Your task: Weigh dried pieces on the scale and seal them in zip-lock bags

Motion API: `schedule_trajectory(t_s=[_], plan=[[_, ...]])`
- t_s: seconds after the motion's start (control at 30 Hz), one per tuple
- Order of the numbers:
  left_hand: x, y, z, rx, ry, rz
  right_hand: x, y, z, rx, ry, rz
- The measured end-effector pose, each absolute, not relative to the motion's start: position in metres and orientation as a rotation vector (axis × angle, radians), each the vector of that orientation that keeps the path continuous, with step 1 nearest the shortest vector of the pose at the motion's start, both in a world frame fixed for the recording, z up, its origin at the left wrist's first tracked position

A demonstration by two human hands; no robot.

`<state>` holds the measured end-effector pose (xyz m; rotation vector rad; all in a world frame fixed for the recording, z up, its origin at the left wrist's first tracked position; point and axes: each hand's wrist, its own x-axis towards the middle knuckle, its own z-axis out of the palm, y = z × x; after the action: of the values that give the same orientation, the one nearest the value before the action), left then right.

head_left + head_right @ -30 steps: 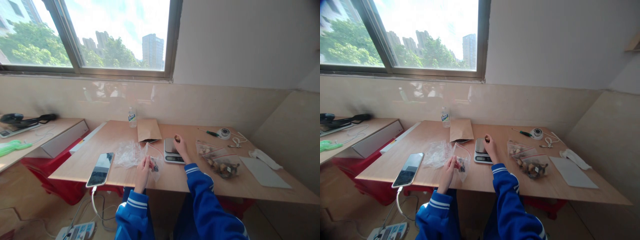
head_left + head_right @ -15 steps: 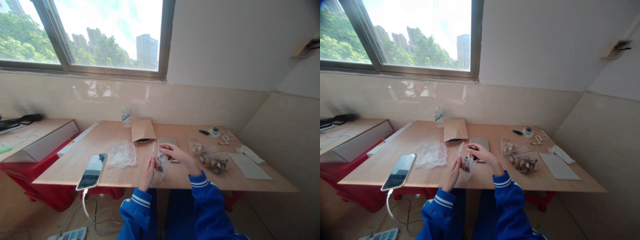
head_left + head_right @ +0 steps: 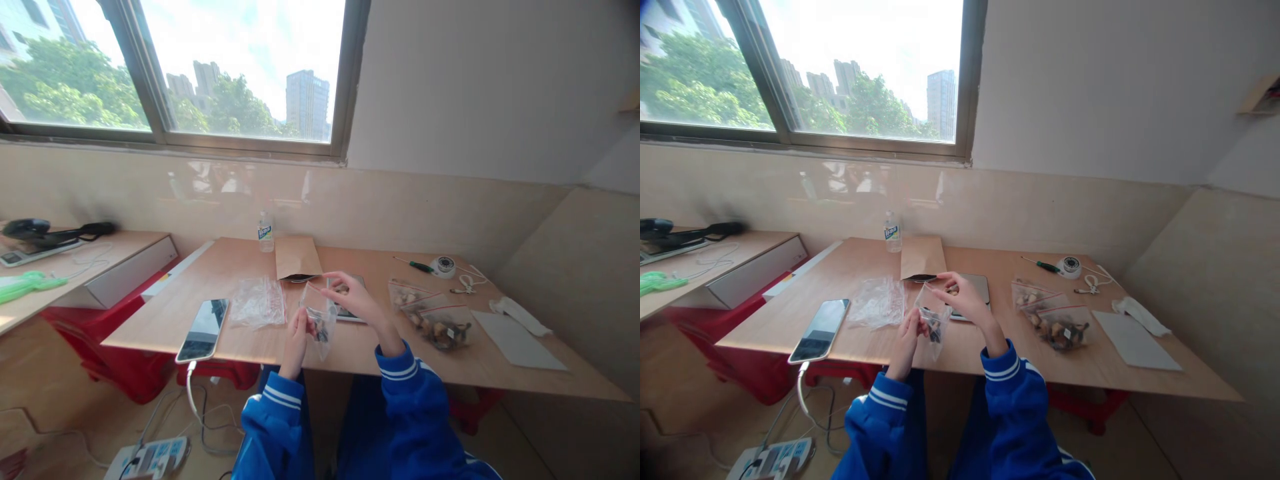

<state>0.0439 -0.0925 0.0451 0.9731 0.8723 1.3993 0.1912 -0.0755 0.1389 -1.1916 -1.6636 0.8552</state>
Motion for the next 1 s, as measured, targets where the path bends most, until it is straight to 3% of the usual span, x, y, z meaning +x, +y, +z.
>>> schedule_trajectory(t_s=[0.2,0.4,0.73,1.0], plan=[[0.045,-0.095,0.045,0.962,0.857,1.4,0.177,-0.076,0.159,-1.109,-1.434,0.401],[0.042,-0.093,0.037,0.929,0.816,1.455,0.176,-0.089,0.136,-1.166,-1.855,0.558],[0.051,-0.084,0.037,0.85,0.744,1.49,0.191,-0.11,0.085,-1.292,-1.44,0.96],[0.037,-0.094,0.041,1.081,0.87,1.374,0.174,-0.098,0.083,-1.093,-1.236,0.903]])
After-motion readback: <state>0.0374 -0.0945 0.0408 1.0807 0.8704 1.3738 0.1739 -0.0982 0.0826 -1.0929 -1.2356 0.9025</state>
